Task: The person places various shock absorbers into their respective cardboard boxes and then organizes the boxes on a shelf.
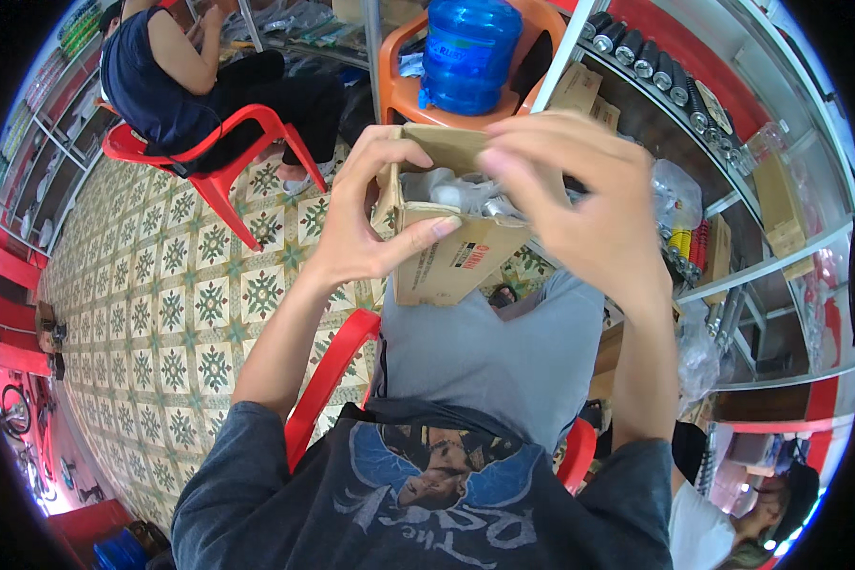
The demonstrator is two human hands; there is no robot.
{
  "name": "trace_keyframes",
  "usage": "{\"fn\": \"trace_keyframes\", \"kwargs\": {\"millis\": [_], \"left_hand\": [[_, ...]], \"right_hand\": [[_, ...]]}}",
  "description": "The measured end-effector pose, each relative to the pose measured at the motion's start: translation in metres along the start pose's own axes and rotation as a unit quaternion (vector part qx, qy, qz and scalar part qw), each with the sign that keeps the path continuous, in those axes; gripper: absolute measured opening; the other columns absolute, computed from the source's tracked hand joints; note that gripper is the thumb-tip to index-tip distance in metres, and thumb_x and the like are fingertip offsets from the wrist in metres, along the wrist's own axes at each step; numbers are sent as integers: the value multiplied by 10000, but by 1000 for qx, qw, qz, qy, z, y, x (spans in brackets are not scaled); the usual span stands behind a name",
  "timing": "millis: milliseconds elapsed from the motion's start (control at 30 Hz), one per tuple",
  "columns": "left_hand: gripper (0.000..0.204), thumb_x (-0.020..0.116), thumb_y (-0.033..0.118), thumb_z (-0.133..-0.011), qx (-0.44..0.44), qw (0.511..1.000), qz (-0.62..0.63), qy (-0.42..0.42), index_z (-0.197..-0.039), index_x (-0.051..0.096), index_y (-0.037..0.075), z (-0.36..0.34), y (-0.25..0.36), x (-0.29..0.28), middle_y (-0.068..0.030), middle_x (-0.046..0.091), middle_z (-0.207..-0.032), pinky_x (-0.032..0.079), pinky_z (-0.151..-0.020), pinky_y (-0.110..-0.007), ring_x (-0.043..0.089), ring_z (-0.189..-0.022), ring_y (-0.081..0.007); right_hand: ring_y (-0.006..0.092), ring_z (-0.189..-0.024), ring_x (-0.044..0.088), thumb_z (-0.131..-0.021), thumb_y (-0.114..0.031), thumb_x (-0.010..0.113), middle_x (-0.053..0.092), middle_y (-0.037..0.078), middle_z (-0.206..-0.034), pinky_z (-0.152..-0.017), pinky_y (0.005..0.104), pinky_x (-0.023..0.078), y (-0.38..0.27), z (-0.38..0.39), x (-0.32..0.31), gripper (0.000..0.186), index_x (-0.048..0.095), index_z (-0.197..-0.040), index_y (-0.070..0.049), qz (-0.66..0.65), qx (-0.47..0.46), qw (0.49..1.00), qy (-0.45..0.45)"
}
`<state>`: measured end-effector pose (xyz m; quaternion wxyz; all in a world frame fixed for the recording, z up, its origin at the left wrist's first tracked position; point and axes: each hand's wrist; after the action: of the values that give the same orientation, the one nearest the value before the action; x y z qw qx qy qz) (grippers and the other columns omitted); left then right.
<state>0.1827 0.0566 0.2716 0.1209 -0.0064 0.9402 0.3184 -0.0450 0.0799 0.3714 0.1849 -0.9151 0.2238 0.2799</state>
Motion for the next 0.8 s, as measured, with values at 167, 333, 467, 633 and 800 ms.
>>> {"fn": "trace_keyframes", "kwargs": {"millis": [167,333,467,633,800], "left_hand": [[531,874,163,-783,-21,999,37,2,-1212,577,65,9,-2,-11,-101,516,-1180,454,-950,-342,546,-1106,-219],[614,879,160,-781,-43,998,46,3,-1297,561,61,7,-2,-5,-112,500,-1245,460,-1016,-365,546,-1186,-236],[866,901,187,-772,-67,995,68,22,-1476,416,47,8,2,1,-137,474,-1364,457,-1076,-394,514,-1307,-268],[1164,953,186,-708,-88,986,111,92,-1565,176,54,21,1,19,-170,427,-1439,451,-1122,-433,485,-1363,-289],[1053,915,109,-744,-101,964,181,164,-1545,234,58,43,-11,32,-186,383,-1508,437,-1137,-456,477,-1381,-300]], "right_hand": [[206,-917,733,-1031,-286,639,771,133,-999,-822,342,575,1,56,-11,347,751,-1092,37,-93,354,907,207],[280,-1102,693,-1092,-375,498,690,236,-1207,-989,415,550,-8,107,28,576,546,-1371,127,-383,448,783,201],[278,-1338,551,-1107,-308,450,565,234,-1434,-1112,451,432,-25,88,49,527,502,-1423,110,-373,355,832,208],[357,-1327,566,-992,-116,626,565,224,-1458,-1107,434,426,-7,74,59,395,610,-1358,33,-120,151,971,142],[392,-1308,577,-956,-103,652,566,237,-1444,-1099,452,440,-6,72,62,357,654,-1296,6,-116,90,982,122]]}}
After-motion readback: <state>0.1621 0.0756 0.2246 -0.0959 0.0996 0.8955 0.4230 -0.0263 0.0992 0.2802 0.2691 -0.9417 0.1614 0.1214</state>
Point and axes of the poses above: each hand's wrist, its own z-axis away from the middle knuckle, its own x-axis out of the palm, y = z × x
